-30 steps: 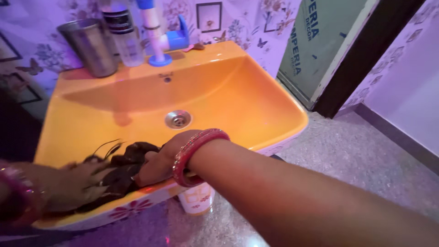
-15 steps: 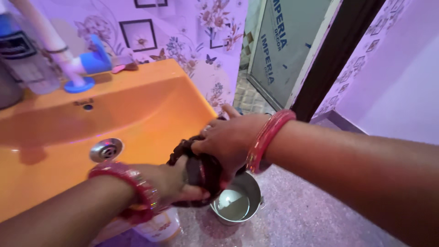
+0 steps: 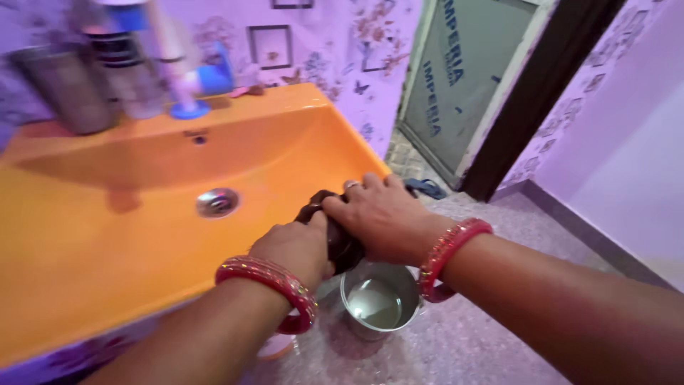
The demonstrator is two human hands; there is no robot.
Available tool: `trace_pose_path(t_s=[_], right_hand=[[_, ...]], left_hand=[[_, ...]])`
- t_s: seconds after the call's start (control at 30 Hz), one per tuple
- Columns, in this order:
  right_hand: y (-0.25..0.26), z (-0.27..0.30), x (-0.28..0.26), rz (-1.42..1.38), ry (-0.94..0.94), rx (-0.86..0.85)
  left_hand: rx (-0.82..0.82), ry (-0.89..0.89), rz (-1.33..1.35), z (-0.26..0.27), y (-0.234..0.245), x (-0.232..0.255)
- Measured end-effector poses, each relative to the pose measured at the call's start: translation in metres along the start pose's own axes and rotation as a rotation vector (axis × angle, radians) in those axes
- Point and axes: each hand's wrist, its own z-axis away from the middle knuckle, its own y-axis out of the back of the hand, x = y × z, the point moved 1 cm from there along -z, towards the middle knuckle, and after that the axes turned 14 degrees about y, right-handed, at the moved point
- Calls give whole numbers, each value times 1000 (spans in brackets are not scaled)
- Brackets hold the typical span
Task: The person washes a dark cloth in a sink by rubbing and wringing it by hand under a faucet.
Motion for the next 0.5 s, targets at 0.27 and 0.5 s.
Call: trace_pose_path(t_s=[0.27, 0.5], right_hand=[[34, -79, -145, -81, -34, 217], [52, -168, -283, -29, -111, 447]], left_hand=[[193, 26, -23, 75, 1, -170], [649, -199, -251, 92, -14, -342]])
